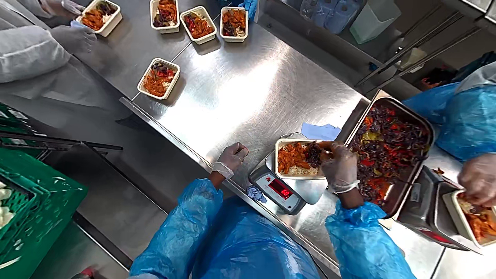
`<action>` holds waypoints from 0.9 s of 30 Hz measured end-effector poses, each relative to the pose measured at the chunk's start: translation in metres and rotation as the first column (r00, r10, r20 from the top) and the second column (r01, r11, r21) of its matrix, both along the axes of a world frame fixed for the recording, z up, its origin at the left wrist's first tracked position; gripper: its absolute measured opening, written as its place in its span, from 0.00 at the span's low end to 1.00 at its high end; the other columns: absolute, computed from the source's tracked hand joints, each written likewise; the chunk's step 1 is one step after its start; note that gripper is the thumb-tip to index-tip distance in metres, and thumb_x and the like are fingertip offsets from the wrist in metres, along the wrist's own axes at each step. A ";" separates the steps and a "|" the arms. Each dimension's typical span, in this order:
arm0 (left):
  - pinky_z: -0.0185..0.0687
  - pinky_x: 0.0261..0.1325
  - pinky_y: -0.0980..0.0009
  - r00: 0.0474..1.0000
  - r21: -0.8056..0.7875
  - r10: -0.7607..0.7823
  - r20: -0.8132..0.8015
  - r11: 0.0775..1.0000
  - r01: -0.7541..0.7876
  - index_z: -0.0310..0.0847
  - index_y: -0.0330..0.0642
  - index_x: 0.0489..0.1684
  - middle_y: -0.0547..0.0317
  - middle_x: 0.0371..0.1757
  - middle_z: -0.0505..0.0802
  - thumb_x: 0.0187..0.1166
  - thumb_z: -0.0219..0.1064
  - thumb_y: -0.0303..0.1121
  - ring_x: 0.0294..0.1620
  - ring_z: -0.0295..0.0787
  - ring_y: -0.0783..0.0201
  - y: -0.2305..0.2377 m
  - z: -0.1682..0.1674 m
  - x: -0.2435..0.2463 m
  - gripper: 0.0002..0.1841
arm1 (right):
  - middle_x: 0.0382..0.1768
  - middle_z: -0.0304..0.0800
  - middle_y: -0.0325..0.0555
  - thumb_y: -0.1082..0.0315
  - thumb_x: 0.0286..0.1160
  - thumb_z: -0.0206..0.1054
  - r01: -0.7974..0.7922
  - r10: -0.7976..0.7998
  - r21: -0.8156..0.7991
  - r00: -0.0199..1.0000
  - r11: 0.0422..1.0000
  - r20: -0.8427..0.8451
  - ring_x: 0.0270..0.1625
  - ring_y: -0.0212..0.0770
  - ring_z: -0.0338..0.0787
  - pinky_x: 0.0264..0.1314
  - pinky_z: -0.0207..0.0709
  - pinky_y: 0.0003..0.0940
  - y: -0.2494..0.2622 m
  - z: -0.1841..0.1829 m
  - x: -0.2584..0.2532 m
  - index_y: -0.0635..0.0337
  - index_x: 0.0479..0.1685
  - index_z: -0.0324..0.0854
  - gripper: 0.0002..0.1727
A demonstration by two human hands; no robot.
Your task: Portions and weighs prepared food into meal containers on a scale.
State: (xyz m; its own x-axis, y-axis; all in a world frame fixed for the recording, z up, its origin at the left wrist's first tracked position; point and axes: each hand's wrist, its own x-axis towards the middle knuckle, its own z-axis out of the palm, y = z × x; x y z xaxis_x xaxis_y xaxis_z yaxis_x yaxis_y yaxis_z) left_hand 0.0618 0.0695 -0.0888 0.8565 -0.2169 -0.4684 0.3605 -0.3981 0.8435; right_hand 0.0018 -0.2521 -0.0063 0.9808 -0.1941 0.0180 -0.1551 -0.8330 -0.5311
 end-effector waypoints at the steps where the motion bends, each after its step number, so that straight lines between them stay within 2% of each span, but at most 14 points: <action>1: 0.85 0.41 0.62 1.000 0.001 -0.003 0.001 1.000 0.003 0.85 0.36 0.49 0.50 0.38 0.90 0.89 0.61 0.33 0.33 0.86 0.60 -0.001 0.000 0.000 0.10 | 0.59 0.89 0.58 0.79 0.70 0.69 -0.006 0.006 0.008 1.000 1.000 0.000 0.55 0.58 0.91 0.54 0.85 0.63 0.002 -0.004 0.002 0.58 0.59 0.88 0.18; 3: 0.84 0.41 0.61 1.000 0.006 -0.017 0.008 1.000 0.017 0.85 0.37 0.50 0.50 0.39 0.90 0.90 0.60 0.35 0.33 0.86 0.60 -0.003 0.007 -0.003 0.11 | 0.61 0.89 0.58 0.77 0.71 0.71 -0.007 0.007 0.018 1.000 1.000 0.019 0.58 0.58 0.90 0.58 0.84 0.61 0.007 -0.016 0.007 0.59 0.60 0.89 0.18; 4: 0.81 0.39 0.62 0.999 0.009 -0.031 0.022 0.999 0.031 0.83 0.39 0.51 0.50 0.39 0.89 0.90 0.59 0.36 0.32 0.84 0.60 -0.004 0.016 -0.008 0.11 | 0.59 0.90 0.58 0.75 0.71 0.72 -0.003 0.002 0.005 1.000 1.000 0.025 0.58 0.57 0.91 0.59 0.84 0.60 0.007 -0.023 0.010 0.58 0.58 0.91 0.16; 7: 0.81 0.40 0.61 0.998 0.014 -0.055 0.035 0.998 0.055 0.82 0.40 0.52 0.50 0.40 0.89 0.91 0.57 0.38 0.33 0.84 0.60 -0.007 0.028 -0.009 0.12 | 0.55 0.92 0.56 0.73 0.71 0.73 0.000 0.001 -0.036 1.000 0.999 0.018 0.60 0.56 0.91 0.63 0.83 0.58 0.006 -0.038 0.014 0.56 0.49 0.94 0.11; 9: 0.82 0.41 0.60 0.998 0.008 -0.050 0.029 0.999 0.050 0.83 0.39 0.51 0.50 0.40 0.89 0.91 0.58 0.37 0.33 0.84 0.60 -0.008 0.025 -0.005 0.12 | 0.58 0.90 0.56 0.74 0.73 0.71 -0.033 0.034 -0.012 0.999 0.999 0.036 0.61 0.57 0.89 0.63 0.82 0.60 0.006 -0.036 0.004 0.56 0.51 0.94 0.11; 12: 0.86 0.45 0.60 0.999 0.000 -0.032 -0.009 0.999 0.032 0.85 0.36 0.49 0.49 0.40 0.91 0.90 0.61 0.34 0.36 0.88 0.59 -0.006 0.005 0.009 0.10 | 0.63 0.87 0.53 0.75 0.75 0.69 -0.045 0.043 0.008 0.992 0.999 0.122 0.59 0.52 0.90 0.59 0.86 0.55 0.007 -0.023 -0.013 0.53 0.59 0.91 0.15; 15: 0.84 0.42 0.61 1.000 0.008 -0.031 0.006 0.999 0.031 0.84 0.36 0.49 0.49 0.39 0.90 0.90 0.60 0.34 0.34 0.86 0.60 -0.003 0.009 0.006 0.11 | 0.63 0.85 0.54 0.74 0.77 0.68 -0.031 0.031 -0.002 0.984 1.000 0.177 0.56 0.51 0.90 0.55 0.87 0.52 0.017 -0.015 -0.017 0.53 0.60 0.89 0.15; 16: 0.81 0.41 0.61 0.999 0.010 -0.037 0.008 0.999 0.037 0.83 0.37 0.51 0.49 0.40 0.89 0.91 0.58 0.35 0.34 0.84 0.60 -0.003 0.019 0.001 0.11 | 0.61 0.86 0.55 0.74 0.76 0.69 -0.032 0.032 -0.002 0.986 0.999 0.166 0.56 0.53 0.90 0.55 0.86 0.53 0.020 -0.019 -0.012 0.54 0.59 0.89 0.15; 18: 0.82 0.43 0.59 0.999 0.024 -0.050 0.007 0.998 0.050 0.83 0.38 0.53 0.48 0.42 0.90 0.92 0.57 0.37 0.35 0.85 0.59 -0.005 0.027 -0.004 0.12 | 0.58 0.88 0.58 0.74 0.72 0.71 0.013 -0.011 -0.037 0.998 0.999 0.054 0.60 0.56 0.88 0.62 0.84 0.55 0.022 -0.032 0.008 0.57 0.56 0.93 0.14; 19: 0.83 0.44 0.58 0.998 0.026 -0.056 0.007 0.998 0.056 0.83 0.38 0.54 0.47 0.43 0.90 0.92 0.57 0.37 0.36 0.86 0.58 -0.005 0.028 -0.004 0.12 | 0.59 0.88 0.59 0.73 0.72 0.71 0.033 -0.034 -0.061 0.999 0.998 -0.025 0.63 0.58 0.87 0.66 0.82 0.56 0.021 -0.037 0.015 0.57 0.55 0.93 0.14; 21: 0.84 0.47 0.58 0.998 0.010 -0.063 0.010 0.998 0.063 0.83 0.37 0.54 0.46 0.45 0.90 0.91 0.58 0.35 0.39 0.87 0.58 -0.006 0.019 0.002 0.12 | 0.60 0.88 0.62 0.73 0.73 0.71 0.044 -0.050 -0.079 0.995 0.996 -0.085 0.64 0.62 0.87 0.66 0.80 0.60 0.018 -0.041 0.017 0.58 0.53 0.93 0.13; 23: 0.86 0.49 0.58 0.999 -0.015 -0.039 0.007 0.999 0.039 0.84 0.34 0.51 0.47 0.43 0.91 0.90 0.60 0.33 0.39 0.88 0.58 -0.005 0.002 0.011 0.11 | 0.63 0.87 0.61 0.75 0.75 0.69 0.018 -0.020 -0.027 0.998 0.999 -0.062 0.63 0.61 0.87 0.63 0.81 0.63 0.017 -0.035 0.007 0.59 0.54 0.92 0.12; 27: 0.86 0.49 0.58 1.000 -0.016 -0.021 -0.002 1.000 0.021 0.85 0.35 0.50 0.48 0.43 0.91 0.89 0.61 0.33 0.39 0.88 0.58 0.002 -0.003 0.013 0.11 | 0.64 0.89 0.52 0.72 0.82 0.64 -0.017 0.016 0.095 1.000 0.995 0.004 0.57 0.53 0.92 0.57 0.85 0.59 0.005 0.000 -0.016 0.53 0.60 0.90 0.14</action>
State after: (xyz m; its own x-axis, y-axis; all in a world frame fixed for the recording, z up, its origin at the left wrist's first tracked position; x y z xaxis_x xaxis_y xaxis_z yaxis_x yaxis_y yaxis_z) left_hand 0.0753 0.0719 -0.0922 0.8508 -0.2419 -0.4665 0.3540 -0.3924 0.8490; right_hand -0.0146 -0.2466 -0.0061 0.9839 -0.1788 0.0036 -0.1397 -0.7813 -0.6083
